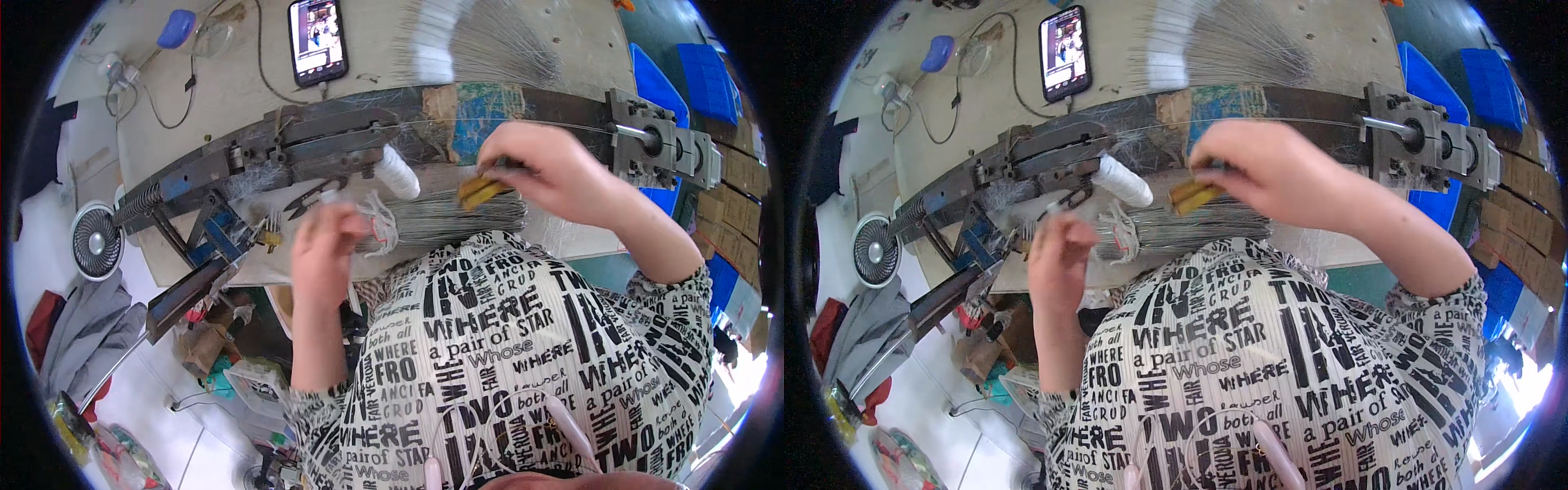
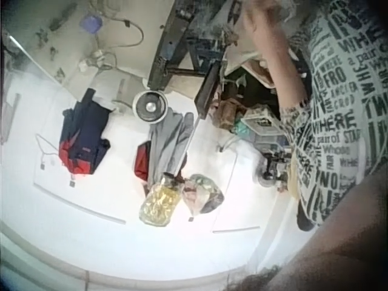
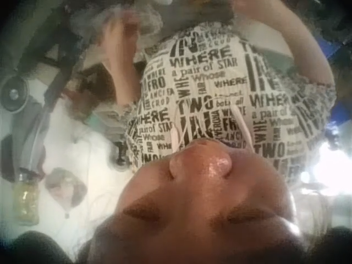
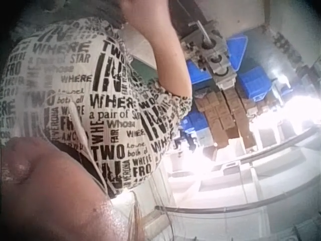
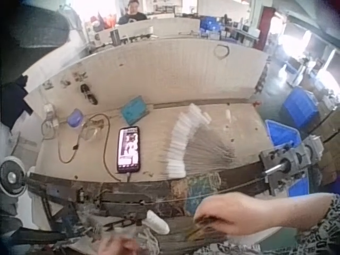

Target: The worker is manually assembling small cleaning brushes by inserting bundles of bristles into metal frames and securing them using a jig and thread.

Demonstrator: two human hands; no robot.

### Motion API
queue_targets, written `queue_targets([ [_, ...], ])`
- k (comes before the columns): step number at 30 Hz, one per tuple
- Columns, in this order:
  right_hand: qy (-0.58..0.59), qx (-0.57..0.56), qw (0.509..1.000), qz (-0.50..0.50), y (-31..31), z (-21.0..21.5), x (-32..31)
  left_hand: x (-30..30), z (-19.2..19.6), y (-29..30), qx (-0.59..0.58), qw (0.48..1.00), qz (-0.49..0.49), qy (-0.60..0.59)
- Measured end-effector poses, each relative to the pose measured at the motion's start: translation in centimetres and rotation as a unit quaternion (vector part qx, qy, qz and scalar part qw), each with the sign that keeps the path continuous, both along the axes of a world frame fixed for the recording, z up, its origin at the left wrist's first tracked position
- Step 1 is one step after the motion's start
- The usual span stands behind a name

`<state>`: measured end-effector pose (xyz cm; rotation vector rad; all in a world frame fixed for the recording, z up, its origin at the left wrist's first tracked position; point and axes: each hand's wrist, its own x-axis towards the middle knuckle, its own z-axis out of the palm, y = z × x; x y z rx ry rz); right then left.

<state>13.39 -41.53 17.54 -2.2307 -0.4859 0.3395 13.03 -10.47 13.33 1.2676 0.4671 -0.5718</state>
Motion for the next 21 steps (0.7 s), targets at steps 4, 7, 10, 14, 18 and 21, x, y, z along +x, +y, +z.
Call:
queue_targets([
  [4,-0.033,0.040,0.993,-0.110,-1.0,2.9,2.2,4.2,0.9,-11.0,-0.058,0.884,-0.418,-0.200],
  [7,0.031,0.142,0.983,-0.110,-0.6,2.4,2.7,3.9,-0.9,-14.9,-0.016,0.887,-0.385,-0.254],
  [10,0.067,0.160,0.978,-0.117,-1.0,1.2,3.0,2.5,-0.7,-14.7,-0.122,0.979,-0.151,-0.066],
  [14,-0.025,0.056,0.992,-0.113,-0.6,-1.3,3.8,1.7,0.5,-11.7,-0.167,0.986,-0.010,0.012],
  [18,-0.051,0.056,0.991,-0.110,-0.4,0.6,5.0,1.8,0.6,-12.3,-0.014,0.956,-0.259,-0.137],
  [21,0.007,0.120,0.984,-0.134,-0.1,1.3,5.2,2.7,-1.4,-15.0,0.065,0.866,-0.345,-0.356],
])
